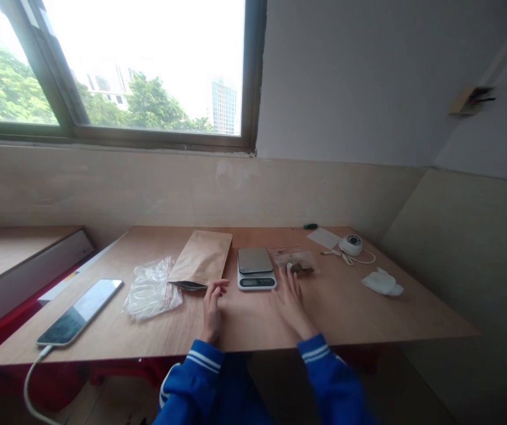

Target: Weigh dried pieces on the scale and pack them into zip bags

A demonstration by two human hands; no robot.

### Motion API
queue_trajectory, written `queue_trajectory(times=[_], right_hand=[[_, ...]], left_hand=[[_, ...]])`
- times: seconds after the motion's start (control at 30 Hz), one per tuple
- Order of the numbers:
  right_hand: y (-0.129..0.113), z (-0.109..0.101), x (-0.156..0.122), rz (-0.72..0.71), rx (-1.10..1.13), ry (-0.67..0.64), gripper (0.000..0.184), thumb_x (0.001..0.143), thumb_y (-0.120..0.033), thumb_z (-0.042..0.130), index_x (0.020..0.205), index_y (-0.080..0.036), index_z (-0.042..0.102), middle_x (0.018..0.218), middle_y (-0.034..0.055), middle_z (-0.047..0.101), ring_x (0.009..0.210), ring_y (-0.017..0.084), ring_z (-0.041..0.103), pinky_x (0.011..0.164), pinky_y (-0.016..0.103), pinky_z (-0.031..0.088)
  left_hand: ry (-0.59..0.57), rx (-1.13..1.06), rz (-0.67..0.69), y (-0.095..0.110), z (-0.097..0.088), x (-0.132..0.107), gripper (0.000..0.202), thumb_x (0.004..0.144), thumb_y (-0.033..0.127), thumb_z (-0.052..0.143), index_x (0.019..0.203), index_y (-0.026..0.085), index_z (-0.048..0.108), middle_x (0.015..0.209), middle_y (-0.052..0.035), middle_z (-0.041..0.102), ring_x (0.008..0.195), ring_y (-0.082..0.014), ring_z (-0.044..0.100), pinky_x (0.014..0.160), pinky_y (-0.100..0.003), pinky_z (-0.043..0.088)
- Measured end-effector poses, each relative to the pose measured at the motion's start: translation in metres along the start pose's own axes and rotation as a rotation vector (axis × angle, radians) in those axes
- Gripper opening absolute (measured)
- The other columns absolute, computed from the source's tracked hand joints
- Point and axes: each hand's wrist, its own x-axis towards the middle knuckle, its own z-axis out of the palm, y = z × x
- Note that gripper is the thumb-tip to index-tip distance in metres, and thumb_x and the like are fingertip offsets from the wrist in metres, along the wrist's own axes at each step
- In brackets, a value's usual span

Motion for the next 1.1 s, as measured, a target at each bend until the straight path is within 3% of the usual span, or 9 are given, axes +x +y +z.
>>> queue_trajectory(times=[0.13, 0.23, 0.33, 0.4, 0.47, 0.57, 0.67, 0.8, 1.1], right_hand=[[-0.03, 0.013, -0.073, -0.165, 0.142, -0.108, 0.053, 0.088, -0.022, 0.044, 0.14, -0.019, 0.038, 0.154, 0.0121, 0.025, 0.143, 0.028, 0.017, 0.114, 0.052, 0.025], [-0.062, 0.005, -0.1, -0.191, 0.248, -0.202, 0.048, 0.089, -0.021, 0.044, 0.137, -0.021, 0.043, 0.152, 0.0101, 0.029, 0.142, 0.027, 0.022, 0.113, 0.051, 0.029], [-0.097, -0.017, -0.097, -0.287, 0.382, -0.332, 0.049, 0.088, -0.021, 0.047, 0.137, -0.022, 0.043, 0.153, 0.0071, 0.029, 0.141, 0.023, 0.027, 0.113, 0.045, 0.033], [-0.117, -0.032, -0.085, -0.356, 0.442, -0.377, 0.047, 0.089, -0.021, 0.047, 0.136, -0.022, 0.045, 0.153, 0.0049, 0.029, 0.14, 0.021, 0.029, 0.114, 0.041, 0.032], [-0.132, -0.045, -0.07, -0.391, 0.47, -0.372, 0.044, 0.09, -0.022, 0.046, 0.134, -0.02, 0.047, 0.151, 0.0054, 0.032, 0.138, 0.02, 0.032, 0.114, 0.038, 0.033], [-0.149, -0.053, -0.05, -0.413, 0.47, -0.326, 0.04, 0.092, -0.023, 0.043, 0.131, -0.017, 0.05, 0.147, 0.0082, 0.039, 0.135, 0.02, 0.037, 0.113, 0.038, 0.034], [-0.161, -0.05, -0.042, -0.463, 0.457, -0.301, 0.04, 0.093, -0.023, 0.042, 0.131, -0.015, 0.05, 0.143, 0.0096, 0.044, 0.134, 0.02, 0.038, 0.113, 0.038, 0.035], [-0.176, -0.044, -0.044, -0.543, 0.451, -0.309, 0.04, 0.095, -0.021, 0.038, 0.132, -0.013, 0.049, 0.142, 0.0087, 0.046, 0.134, 0.019, 0.039, 0.113, 0.035, 0.035], [-0.178, -0.004, -0.021, -0.505, 0.108, 0.013, 0.044, 0.093, -0.013, 0.036, 0.135, -0.002, 0.045, 0.142, 0.0165, 0.045, 0.136, 0.025, 0.035, 0.111, 0.04, 0.037]], left_hand=[[0.182, 0.385, 0.102, -0.001, -0.028, -0.002, 0.033, 0.078, 0.016, 0.044, 0.107, 0.02, 0.06, 0.1, -0.0076, 0.062, 0.089, -0.0228, 0.058, 0.08, -0.035, 0.045], [0.178, 0.748, 0.204, 0.003, -0.049, 0.018, 0.046, 0.078, 0.012, 0.044, 0.122, 0.019, 0.055, 0.118, -0.0131, 0.057, 0.11, -0.0296, 0.052, 0.095, -0.045, 0.039], [0.093, 0.985, 0.241, 0.001, -0.068, 0.046, 0.042, 0.082, 0.021, 0.049, 0.123, 0.024, 0.058, 0.133, -0.014, 0.049, 0.124, -0.0348, 0.044, 0.098, -0.05, 0.035], [-0.026, 1.015, 0.29, -0.006, -0.08, 0.061, 0.031, 0.085, 0.024, 0.049, 0.111, 0.027, 0.065, 0.125, -0.0112, 0.058, 0.119, -0.0312, 0.05, 0.1, -0.048, 0.034], [-0.194, 1.0, 0.355, -0.016, -0.09, 0.072, 0.029, 0.084, 0.023, 0.051, 0.107, 0.032, 0.066, 0.125, -0.0058, 0.061, 0.117, -0.0273, 0.053, 0.104, -0.046, 0.03], [-0.22, 1.014, 0.375, -0.026, -0.101, 0.08, 0.035, 0.082, 0.022, 0.052, 0.113, 0.032, 0.062, 0.132, -0.0047, 0.058, 0.124, -0.0272, 0.049, 0.104, -0.044, 0.03], [-0.18, 1.018, 0.356, -0.027, -0.104, 0.087, 0.033, 0.085, 0.024, 0.048, 0.114, 0.028, 0.062, 0.126, -0.0068, 0.062, 0.122, -0.0268, 0.051, 0.103, -0.042, 0.031], [-0.181, 0.948, 0.418, -0.014, -0.099, 0.095, 0.026, 0.089, 0.032, 0.044, 0.1, 0.029, 0.067, 0.103, -0.0026, 0.072, 0.098, -0.0221, 0.064, 0.102, -0.038, 0.031], [-0.117, 0.911, 0.567, 0.065, -0.065, 0.084, 0.028, 0.088, 0.042, 0.049, 0.094, 0.027, 0.073, 0.089, -0.0022, 0.075, 0.078, -0.017, 0.067, 0.06, -0.022, 0.043]])
